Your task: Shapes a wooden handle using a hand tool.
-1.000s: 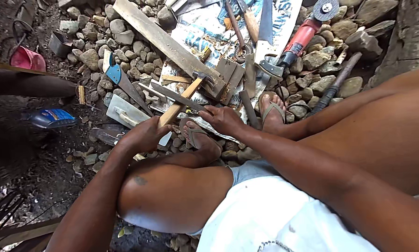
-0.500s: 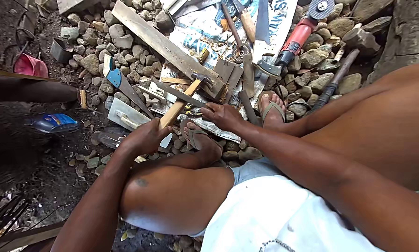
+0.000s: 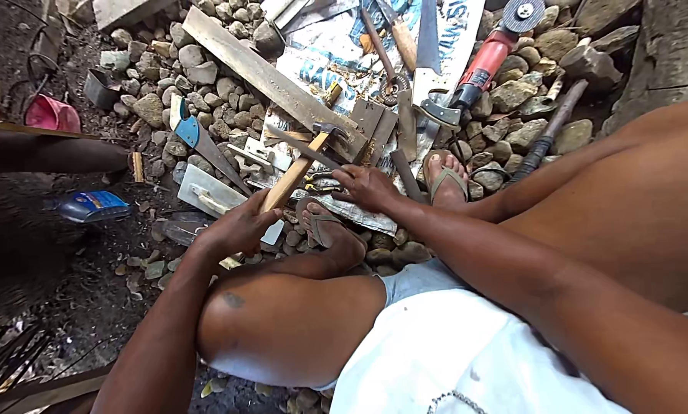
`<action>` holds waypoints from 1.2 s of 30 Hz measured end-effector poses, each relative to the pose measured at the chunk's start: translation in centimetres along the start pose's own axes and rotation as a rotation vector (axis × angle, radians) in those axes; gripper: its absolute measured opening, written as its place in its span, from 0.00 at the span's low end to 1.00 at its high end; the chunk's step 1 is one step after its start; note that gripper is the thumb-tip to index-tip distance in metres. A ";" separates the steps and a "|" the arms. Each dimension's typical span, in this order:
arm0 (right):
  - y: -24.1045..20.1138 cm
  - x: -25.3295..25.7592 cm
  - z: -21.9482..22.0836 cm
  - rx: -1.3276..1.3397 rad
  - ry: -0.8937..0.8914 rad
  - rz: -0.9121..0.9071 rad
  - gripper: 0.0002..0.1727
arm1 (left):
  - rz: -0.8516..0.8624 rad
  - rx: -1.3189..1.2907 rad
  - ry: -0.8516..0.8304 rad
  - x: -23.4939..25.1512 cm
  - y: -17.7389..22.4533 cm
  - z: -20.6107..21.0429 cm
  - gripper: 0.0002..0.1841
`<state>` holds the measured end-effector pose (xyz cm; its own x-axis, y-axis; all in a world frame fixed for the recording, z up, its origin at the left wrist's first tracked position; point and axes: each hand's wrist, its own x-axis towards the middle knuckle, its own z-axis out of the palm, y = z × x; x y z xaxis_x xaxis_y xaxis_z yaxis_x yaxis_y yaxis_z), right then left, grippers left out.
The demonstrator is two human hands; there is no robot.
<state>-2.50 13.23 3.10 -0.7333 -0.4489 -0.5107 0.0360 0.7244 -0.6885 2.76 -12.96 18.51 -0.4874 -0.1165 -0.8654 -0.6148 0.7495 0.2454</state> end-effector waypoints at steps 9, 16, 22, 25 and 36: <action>-1.3 -0.9 0.6 0.039 0.028 -0.085 0.35 | 0.044 -0.158 -0.048 0.0 -0.2 -0.5 0.26; -1.9 -1.7 0.9 0.053 0.019 -0.160 0.35 | 0.044 -0.256 -0.064 0.2 -0.6 -1.0 0.25; -2.4 -2.4 0.3 -0.009 -0.017 -0.176 0.35 | 0.052 -0.266 -0.073 0.3 -0.8 -1.0 0.24; -1.6 -1.4 0.2 0.008 0.003 -0.115 0.36 | 0.044 -0.272 -0.071 0.1 -0.7 -0.9 0.25; -0.1 0.4 -0.5 0.009 0.038 -0.001 0.37 | 0.050 -0.245 -0.071 -0.1 -0.1 -0.9 0.25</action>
<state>-3.09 13.26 3.23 -0.7586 -0.4293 -0.4902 0.0409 0.7194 -0.6934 2.30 -13.65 18.97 -0.4817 -0.0311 -0.8758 -0.7269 0.5724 0.3795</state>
